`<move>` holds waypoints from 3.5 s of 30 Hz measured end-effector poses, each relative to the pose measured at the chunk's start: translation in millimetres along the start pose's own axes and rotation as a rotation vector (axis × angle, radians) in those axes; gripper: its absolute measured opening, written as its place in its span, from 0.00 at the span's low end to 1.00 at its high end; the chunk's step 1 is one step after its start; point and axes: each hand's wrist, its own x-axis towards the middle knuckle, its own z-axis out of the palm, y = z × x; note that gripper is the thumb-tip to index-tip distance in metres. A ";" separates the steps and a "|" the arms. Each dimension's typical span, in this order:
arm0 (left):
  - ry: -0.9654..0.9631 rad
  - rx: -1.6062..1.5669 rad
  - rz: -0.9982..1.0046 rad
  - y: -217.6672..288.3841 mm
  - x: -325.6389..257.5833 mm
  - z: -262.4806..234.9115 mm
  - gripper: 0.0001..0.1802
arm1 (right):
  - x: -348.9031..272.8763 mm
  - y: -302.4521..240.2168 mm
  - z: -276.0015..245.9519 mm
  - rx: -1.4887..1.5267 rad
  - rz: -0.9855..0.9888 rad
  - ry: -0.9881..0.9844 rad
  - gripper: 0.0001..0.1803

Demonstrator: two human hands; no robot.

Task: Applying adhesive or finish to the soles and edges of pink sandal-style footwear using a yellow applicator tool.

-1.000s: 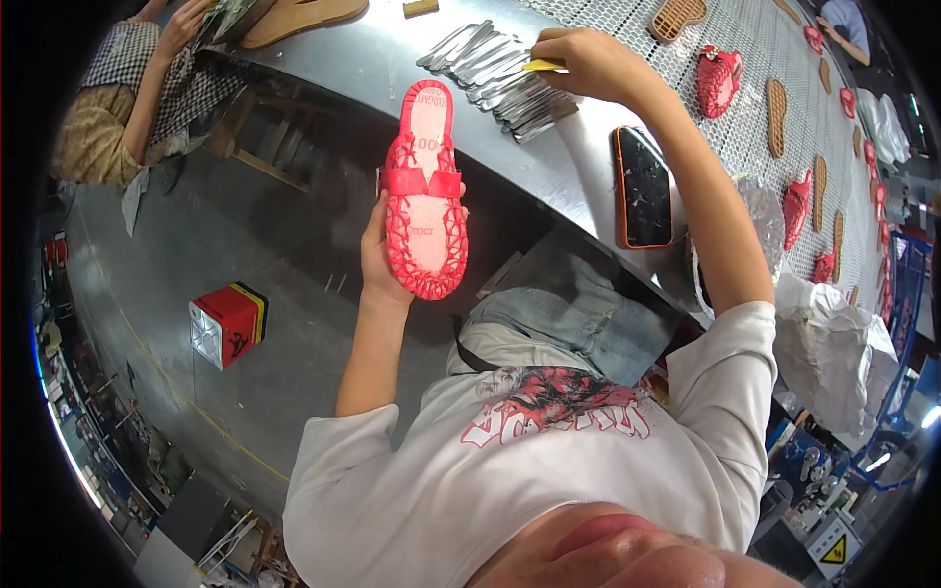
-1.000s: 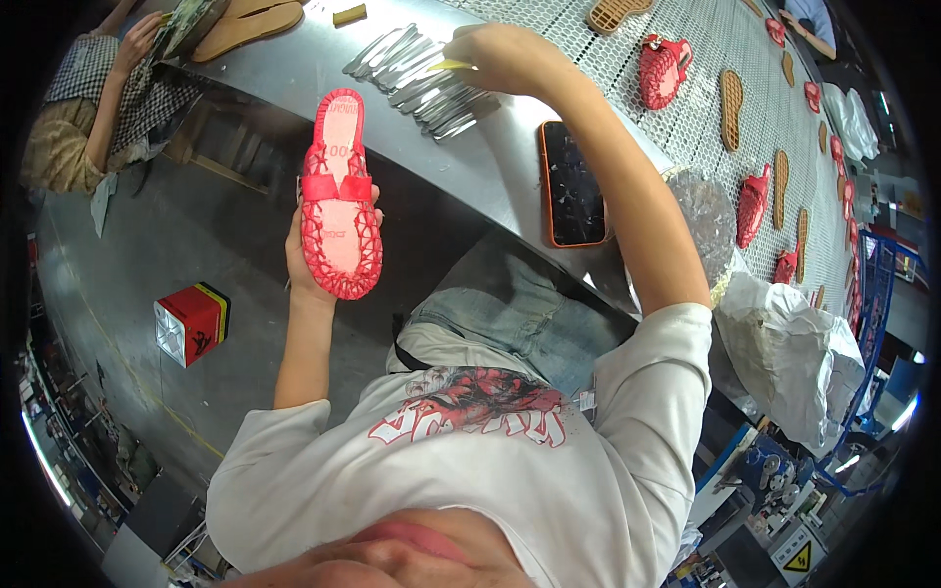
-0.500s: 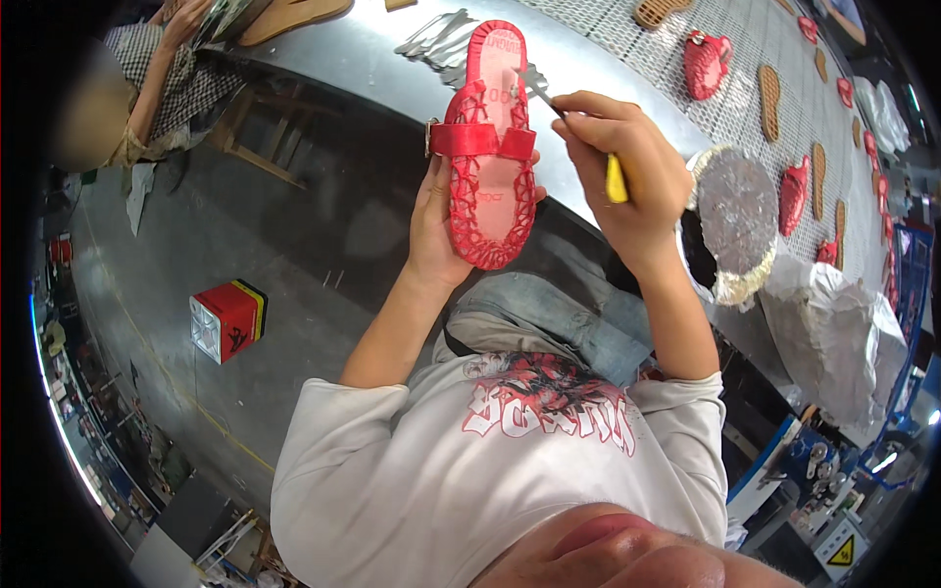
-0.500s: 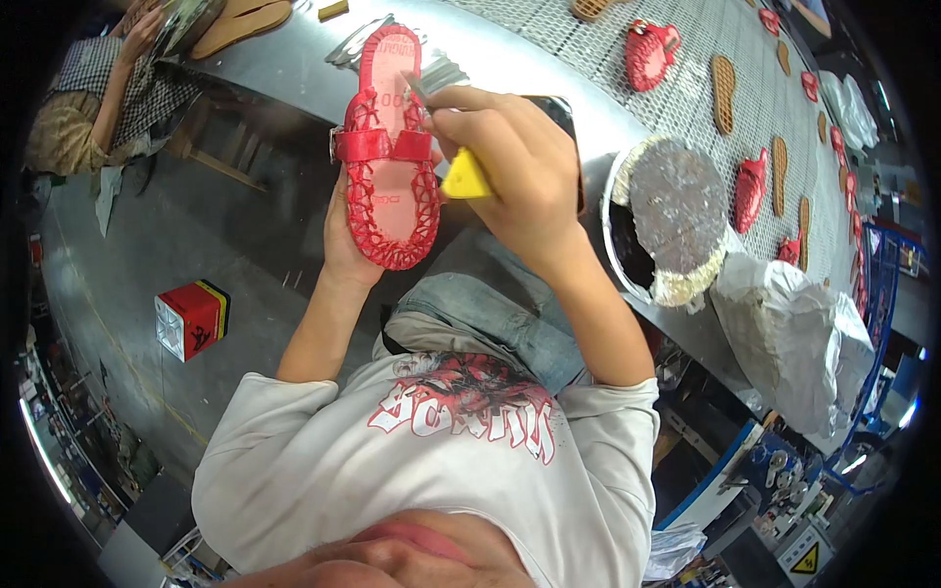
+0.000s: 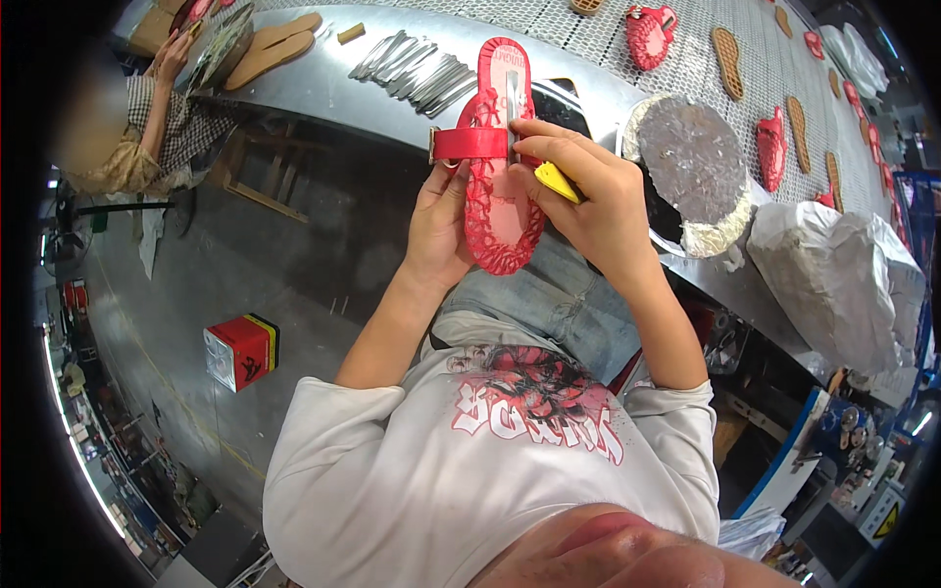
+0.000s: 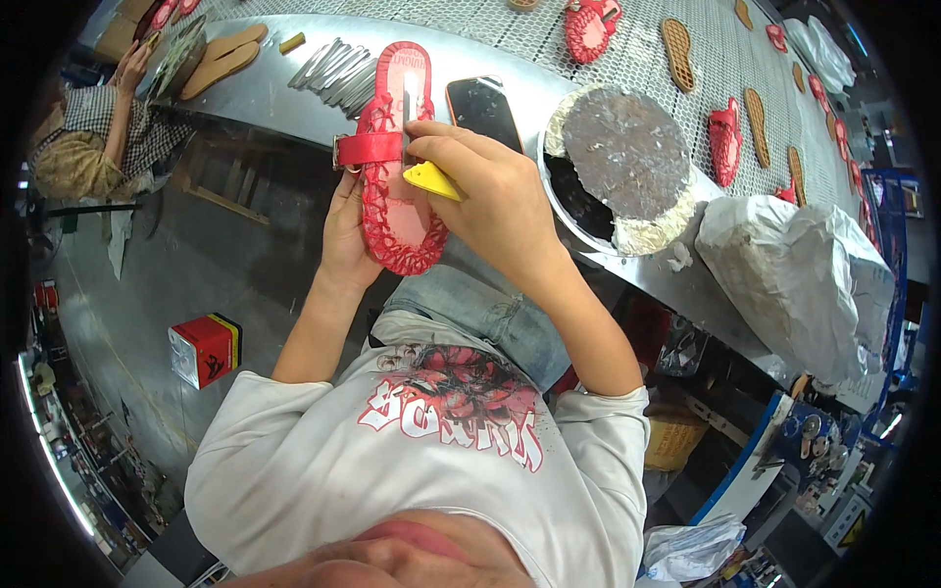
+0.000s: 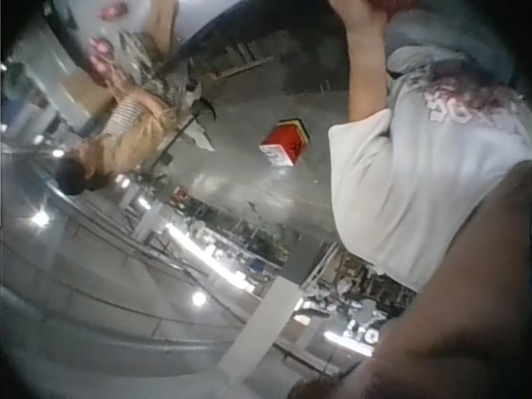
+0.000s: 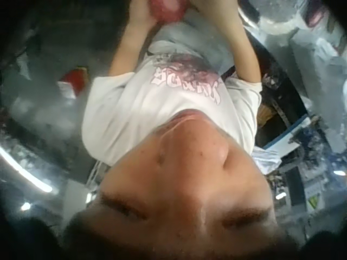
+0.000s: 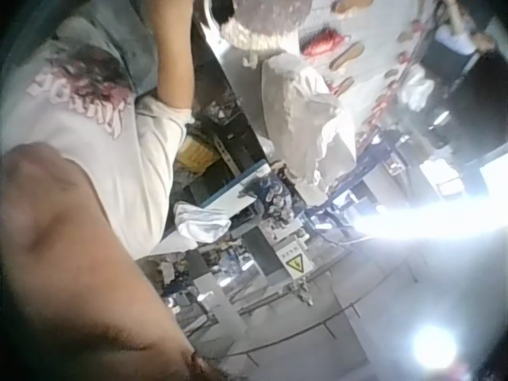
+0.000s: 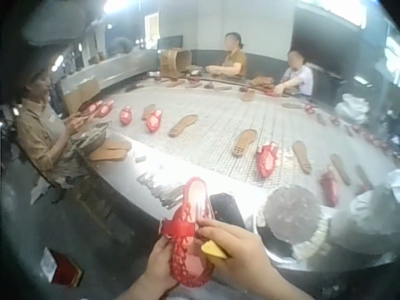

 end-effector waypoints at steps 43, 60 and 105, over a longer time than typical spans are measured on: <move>0.254 1.190 -0.280 82.6 426.4 -73.6 0.10 | -235.9 -39.6 -45.4 -0.128 0.913 0.011 0.04; 0.774 1.532 0.125 198.1 458.4 -197.0 0.22 | -235.6 -20.7 -41.5 -0.198 1.123 -0.151 0.06; -0.626 0.787 0.083 -34.2 -8.1 77.2 0.54 | -124.4 -13.2 -7.2 0.962 0.542 0.126 0.55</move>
